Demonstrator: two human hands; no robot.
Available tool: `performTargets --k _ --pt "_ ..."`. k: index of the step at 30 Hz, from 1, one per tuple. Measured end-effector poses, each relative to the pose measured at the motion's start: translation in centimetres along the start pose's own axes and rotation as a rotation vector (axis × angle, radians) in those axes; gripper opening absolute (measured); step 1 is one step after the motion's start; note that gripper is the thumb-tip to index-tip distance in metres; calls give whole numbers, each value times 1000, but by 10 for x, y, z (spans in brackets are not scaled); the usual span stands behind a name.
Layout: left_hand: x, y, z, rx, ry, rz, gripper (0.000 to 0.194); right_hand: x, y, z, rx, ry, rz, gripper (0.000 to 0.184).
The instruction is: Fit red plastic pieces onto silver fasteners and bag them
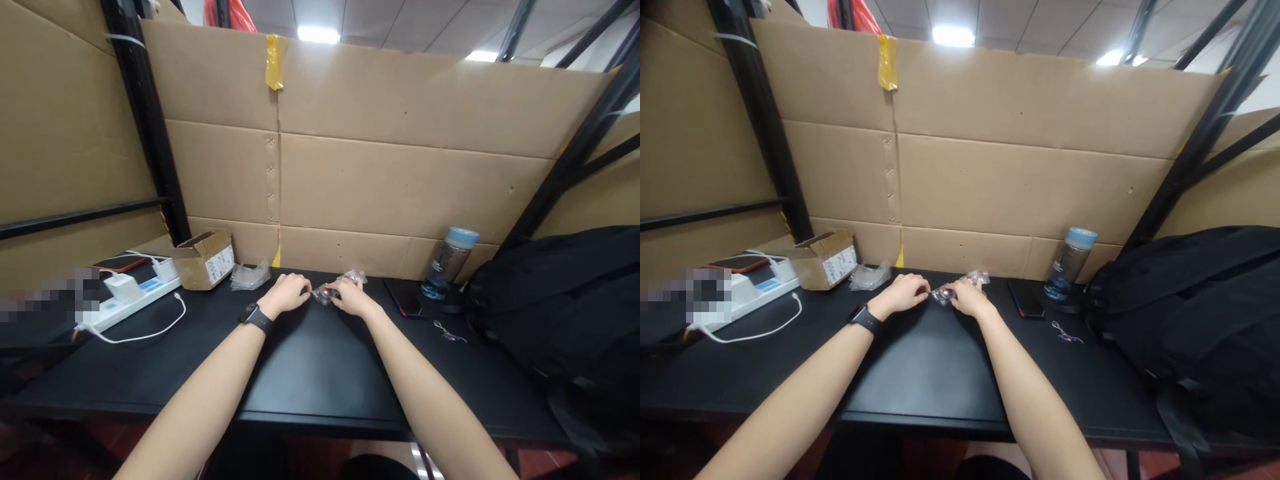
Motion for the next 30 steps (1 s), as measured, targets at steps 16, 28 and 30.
performTargets --k 16,28,30 --pt "-2 16 -22 50 -67 18 25 7 3 19 -199 113 -64 26" --pt "-1 25 -30 26 -64 -14 28 13 31 47 -318 297 -146 25" --pt "-1 26 -30 32 -73 -31 28 15 32 55 -357 337 -132 25"
Point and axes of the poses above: each hand's wrist, its own x-axis away from the middle knuckle, its own z-axis out of the back of the hand, y = z × x, the point moved 7 cm from there along -x, towards the middle knuckle, and after that the axes turned 6 degrees about x, right-handed, at the moved point
